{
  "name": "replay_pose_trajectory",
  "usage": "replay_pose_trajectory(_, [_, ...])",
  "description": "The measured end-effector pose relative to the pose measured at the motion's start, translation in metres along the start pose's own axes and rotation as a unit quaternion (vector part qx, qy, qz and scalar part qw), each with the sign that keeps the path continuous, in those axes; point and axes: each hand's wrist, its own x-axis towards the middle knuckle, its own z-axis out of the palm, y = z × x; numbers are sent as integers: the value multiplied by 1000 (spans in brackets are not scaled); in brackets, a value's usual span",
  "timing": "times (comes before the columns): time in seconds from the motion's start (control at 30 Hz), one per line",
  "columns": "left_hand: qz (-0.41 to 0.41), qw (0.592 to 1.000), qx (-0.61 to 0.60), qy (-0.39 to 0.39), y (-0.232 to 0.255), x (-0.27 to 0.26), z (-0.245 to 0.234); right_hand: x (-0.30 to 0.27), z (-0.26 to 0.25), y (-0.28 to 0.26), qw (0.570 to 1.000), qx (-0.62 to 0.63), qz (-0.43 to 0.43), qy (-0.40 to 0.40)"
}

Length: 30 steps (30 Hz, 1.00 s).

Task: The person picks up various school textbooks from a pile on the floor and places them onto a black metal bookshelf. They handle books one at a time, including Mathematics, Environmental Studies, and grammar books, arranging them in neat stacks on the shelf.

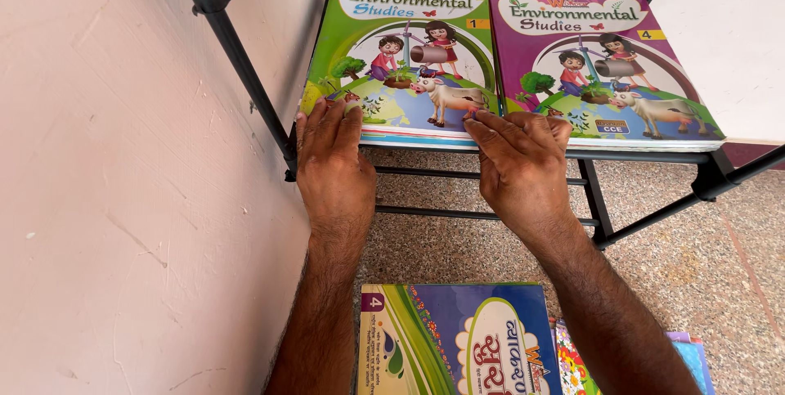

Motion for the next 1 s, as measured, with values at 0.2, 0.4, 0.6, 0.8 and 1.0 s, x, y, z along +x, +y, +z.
replay_pose_trajectory(0.2, [12, 1000, -7, -2, 4, 0, -4, 6, -3, -1, 1000, 10, 18, 5])
replay_pose_trajectory(0.4, [5, 995, -98, 17, 30, -36, -25, -10, -29, -17, 999, 29, 34, -22])
replay_pose_trajectory(0.6, [-5, 965, -128, -231, 80, -139, -42, -110, -58, -42, 980, 112, 22, -163])
replay_pose_trajectory(0.8, [-57, 795, -109, -594, 105, -219, -73, -236, -66, -77, 901, 130, 6, -413])
replay_pose_trajectory(1.0, [-14, 804, -49, -592, 106, -258, -93, -267, -98, -104, 830, 216, 71, -509])
